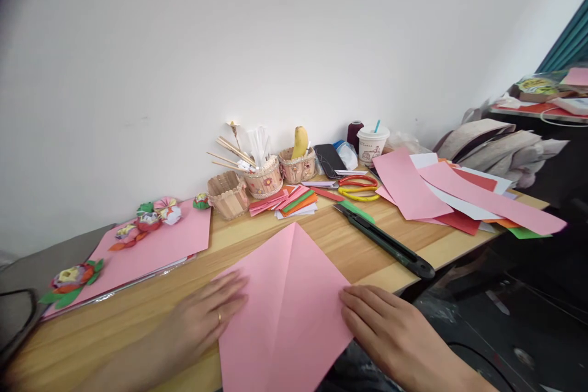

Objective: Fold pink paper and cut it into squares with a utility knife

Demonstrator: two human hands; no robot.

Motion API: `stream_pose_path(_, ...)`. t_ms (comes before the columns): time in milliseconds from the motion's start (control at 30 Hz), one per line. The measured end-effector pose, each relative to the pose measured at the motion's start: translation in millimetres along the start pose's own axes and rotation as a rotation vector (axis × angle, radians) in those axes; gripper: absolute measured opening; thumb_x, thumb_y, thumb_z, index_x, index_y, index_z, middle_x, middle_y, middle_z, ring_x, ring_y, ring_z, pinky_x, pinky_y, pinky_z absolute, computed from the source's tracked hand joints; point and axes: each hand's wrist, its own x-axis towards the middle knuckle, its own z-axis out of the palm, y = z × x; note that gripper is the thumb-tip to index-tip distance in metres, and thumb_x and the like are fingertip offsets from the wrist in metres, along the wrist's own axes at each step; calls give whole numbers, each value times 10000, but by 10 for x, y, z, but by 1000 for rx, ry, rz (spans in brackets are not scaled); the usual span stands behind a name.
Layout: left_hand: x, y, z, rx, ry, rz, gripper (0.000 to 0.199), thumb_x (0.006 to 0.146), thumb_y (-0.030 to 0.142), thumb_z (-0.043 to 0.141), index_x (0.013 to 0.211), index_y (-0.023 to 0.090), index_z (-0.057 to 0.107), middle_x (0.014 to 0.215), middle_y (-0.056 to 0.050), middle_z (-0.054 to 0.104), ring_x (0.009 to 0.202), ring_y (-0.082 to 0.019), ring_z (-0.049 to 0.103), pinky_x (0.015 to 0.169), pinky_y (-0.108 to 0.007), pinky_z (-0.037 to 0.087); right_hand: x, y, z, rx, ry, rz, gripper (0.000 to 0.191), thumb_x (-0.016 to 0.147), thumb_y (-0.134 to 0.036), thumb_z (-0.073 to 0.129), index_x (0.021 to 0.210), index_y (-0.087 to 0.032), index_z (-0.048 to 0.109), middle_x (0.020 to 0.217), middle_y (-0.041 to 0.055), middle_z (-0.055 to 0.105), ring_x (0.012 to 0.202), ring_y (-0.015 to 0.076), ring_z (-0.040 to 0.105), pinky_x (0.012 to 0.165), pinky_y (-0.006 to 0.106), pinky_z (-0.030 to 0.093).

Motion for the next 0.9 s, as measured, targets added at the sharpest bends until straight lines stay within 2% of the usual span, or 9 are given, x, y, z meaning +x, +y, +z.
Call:
stream_pose_path(100, 9, 137, -4, -96, 108, 160, 305, 978, 159, 349, 1183, 139, 574, 1257, -102, 620, 1301, -176, 449, 1084, -294, 363, 45, -39, -83, 89, 38, 33, 315, 949, -108, 320, 1021, -198, 613, 870, 49, 722, 798, 147, 677, 775, 263, 525)
stream_pose_path(200, 72, 249, -164, -225, -61, 187, 346, 968, 239, 412, 1280, 138, 522, 1268, -85, 615, 1224, -200, 533, 1057, -287, 390, 85, -79, -142, 249, 35, 167, 206, 933, -147, 438, 989, -215, 624, 762, 23, 697, 680, 130, 658, 665, 230, 514)
stream_pose_path(300, 111, 321, -290, -570, -43, -167, 280, 961, 279, 424, 1137, 189, 622, 1145, -70, 679, 1098, -193, 614, 956, -263, 464, 99, -50, -185, 488, -25, 368, 106, 881, -246, 583, 958, -233, 654, 729, 1, 685, 633, 116, 647, 601, 195, 502)
stream_pose_path(367, 110, 340, -276, -770, -37, -536, 329, 953, 397, 417, 939, 178, 662, 853, -40, 704, 795, -176, 661, 709, -229, 516, 108, 6, -192, 627, -86, 552, 199, 824, -379, 653, 959, -236, 683, 822, 27, 712, 741, 160, 678, 667, 219, 529)
stream_pose_path(467, 119, 307, -165, -839, -104, -923, 532, 873, 597, 414, 580, 169, 533, 465, 39, 418, 437, -114, 399, 422, -219, 320, 156, 84, -115, 791, -178, 795, 428, 790, -549, 623, 1031, -202, 693, 976, 76, 713, 900, 232, 671, 782, 294, 534)
stream_pose_path(533, 164, 248, -100, -825, -105, -980, 577, 832, 648, 408, 481, 190, 413, 438, 52, 295, 434, -100, 305, 427, -229, 257, 213, 106, -2, 838, -205, 873, 510, 853, -579, 510, 1131, -175, 650, 947, 71, 712, 862, 219, 670, 768, 304, 533)
stream_pose_path(700, 355, 75, -40, -774, -35, -1012, 540, 820, 638, 403, 521, 191, 453, 495, 25, 409, 523, -144, 415, 498, -244, 308, 354, 113, 305, 607, -153, 985, 614, 928, -501, 352, 1405, -115, 366, 679, -3, 635, 639, 190, 614, 603, 310, 487)
stream_pose_path(800, 442, 7, -15, -721, -23, -1032, 468, 833, 552, 432, 556, 181, 502, 535, 5, 492, 558, -169, 473, 516, -249, 327, 423, 124, 411, 427, -161, 1012, 502, 916, -424, 365, 1337, -161, 445, 682, -1, 632, 615, 199, 608, 560, 313, 441)
stream_pose_path(900, 503, -37, 0, -666, -25, -1030, 329, 842, 402, 457, 658, 158, 579, 668, -38, 609, 648, -200, 548, 565, -259, 371, 498, 117, 457, 291, -215, 1001, 317, 897, -340, 380, 1095, -250, 611, 804, 21, 693, 669, 221, 647, 524, 304, 406)
